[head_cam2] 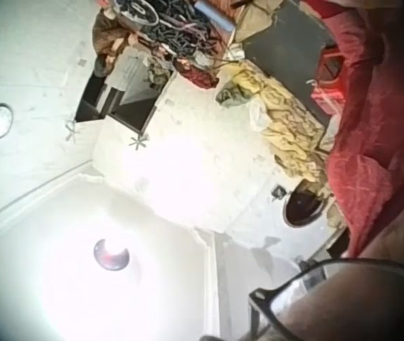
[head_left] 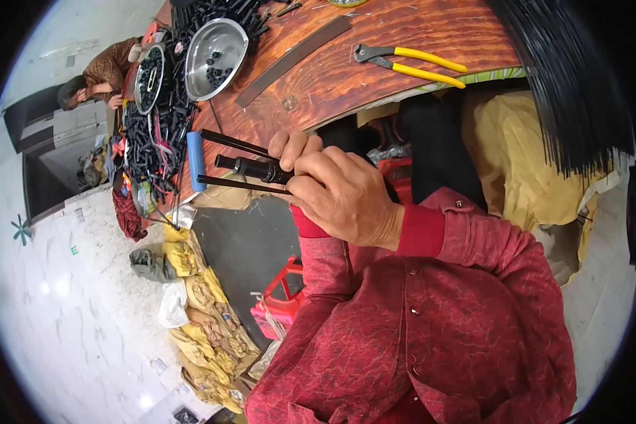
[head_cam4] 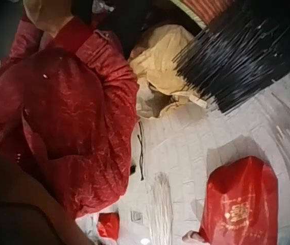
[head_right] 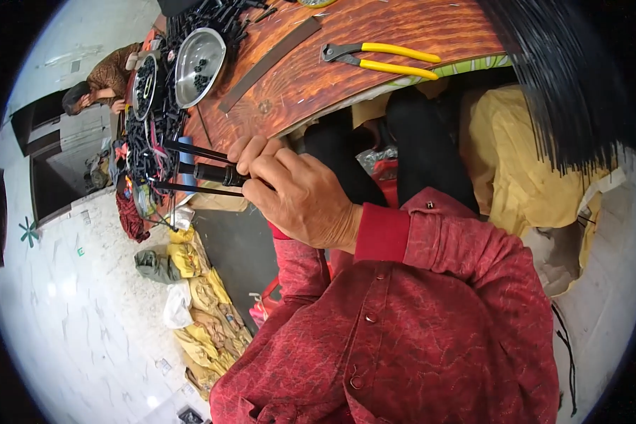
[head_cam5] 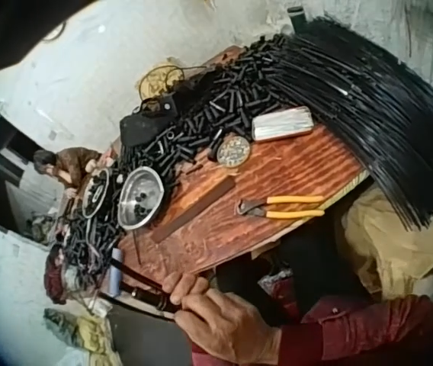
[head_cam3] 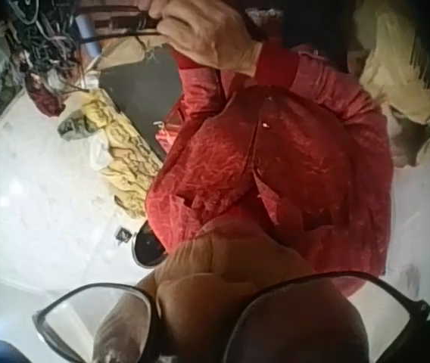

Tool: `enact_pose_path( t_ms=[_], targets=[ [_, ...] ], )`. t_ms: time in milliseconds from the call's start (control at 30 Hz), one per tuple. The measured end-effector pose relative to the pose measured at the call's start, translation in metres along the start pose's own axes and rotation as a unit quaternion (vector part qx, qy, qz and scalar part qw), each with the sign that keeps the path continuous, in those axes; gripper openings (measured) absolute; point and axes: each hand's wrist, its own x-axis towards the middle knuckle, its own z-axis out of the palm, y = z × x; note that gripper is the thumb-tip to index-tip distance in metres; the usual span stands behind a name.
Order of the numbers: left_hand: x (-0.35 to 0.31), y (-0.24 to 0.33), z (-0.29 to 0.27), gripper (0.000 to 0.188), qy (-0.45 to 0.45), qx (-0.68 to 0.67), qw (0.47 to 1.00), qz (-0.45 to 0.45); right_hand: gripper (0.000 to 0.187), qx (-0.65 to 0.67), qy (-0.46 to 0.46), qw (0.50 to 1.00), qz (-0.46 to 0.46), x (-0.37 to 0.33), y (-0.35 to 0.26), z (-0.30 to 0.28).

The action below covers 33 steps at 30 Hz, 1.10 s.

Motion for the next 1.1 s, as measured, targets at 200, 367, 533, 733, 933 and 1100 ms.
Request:
enact_pose_path(
  t_ms=[200, 367, 533, 733, 933, 1100],
  targets=[
    [-0.004, 0.002, 0.010, 0.021, 0.011, 0.035, 0.999, 0.017, 0.020, 0.003, 0.005, 1.000, -0.020, -0.003, -0.006, 0.007],
    [-0.004, 0.005, 0.011, 0.042, -0.003, 0.037, 0.999, 0.008, 0.021, 0.015, 0.016, 0.999, -0.030, -0.006, -0.007, 0.011],
    [-0.002, 0.005, 0.013, 0.008, 0.017, 0.056, 0.998, 0.011, 0.024, 0.021, 0.023, 0.999, -0.026, -0.006, -0.005, 0.010],
    [-0.003, 0.009, 0.007, 0.022, 0.018, 0.031, 0.999, 0.003, 0.028, 0.061, 0.031, 0.998, 0.004, -0.006, -0.003, 0.008],
    [-0.004, -0.004, 0.015, 0.025, 0.100, 0.135, 0.982, 0.084, 0.033, 0.141, 0.013, 0.986, 0.087, 0.008, 0.005, -0.007],
    [-0.001, -0.004, 0.019, 0.038, 0.197, 0.303, 0.925, 0.121, 0.025, 0.195, 0.003, 0.970, 0.147, 0.012, 0.019, -0.006]
  ],
)
